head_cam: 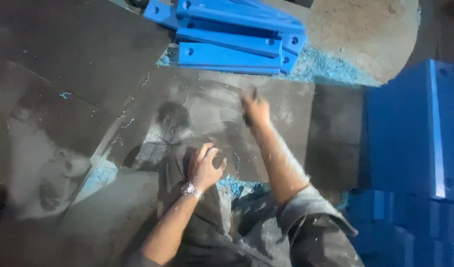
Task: Using a hand grinder to smooth the edges of blue plastic components and marking hole details with a pen.
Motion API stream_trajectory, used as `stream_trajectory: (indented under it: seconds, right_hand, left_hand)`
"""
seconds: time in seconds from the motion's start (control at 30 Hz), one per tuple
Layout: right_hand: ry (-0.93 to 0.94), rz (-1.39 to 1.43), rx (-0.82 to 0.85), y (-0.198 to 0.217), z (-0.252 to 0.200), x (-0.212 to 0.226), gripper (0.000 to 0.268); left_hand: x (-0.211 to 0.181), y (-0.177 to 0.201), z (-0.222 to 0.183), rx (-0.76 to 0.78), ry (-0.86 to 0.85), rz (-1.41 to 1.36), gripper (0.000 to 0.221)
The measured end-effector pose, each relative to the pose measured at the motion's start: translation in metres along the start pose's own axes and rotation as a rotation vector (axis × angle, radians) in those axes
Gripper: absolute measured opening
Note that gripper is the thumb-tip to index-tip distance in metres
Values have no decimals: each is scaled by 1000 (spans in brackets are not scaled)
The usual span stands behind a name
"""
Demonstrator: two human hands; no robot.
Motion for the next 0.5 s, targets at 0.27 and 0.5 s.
stream_trajectory:
  seconds: [0.27,0.5]
  right_hand:
    - [132,-1059,-129,98,22,-277,60]
    - [331,-1450,65,100,-50,-323,41]
  left_hand:
    - [-11,-4,3,198,-72,27,20]
    - [-13,-23,-11,247,-87,63,17]
Point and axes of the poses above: each hand's wrist, its own z-axis towards the middle knuckle, its own y-axis out of the back of the hand, x = y × z, the point moved 4 cm from there along z, towards the middle knuckle, and after that the axes turned 15 degrees about -y, right-handed, at the moved point
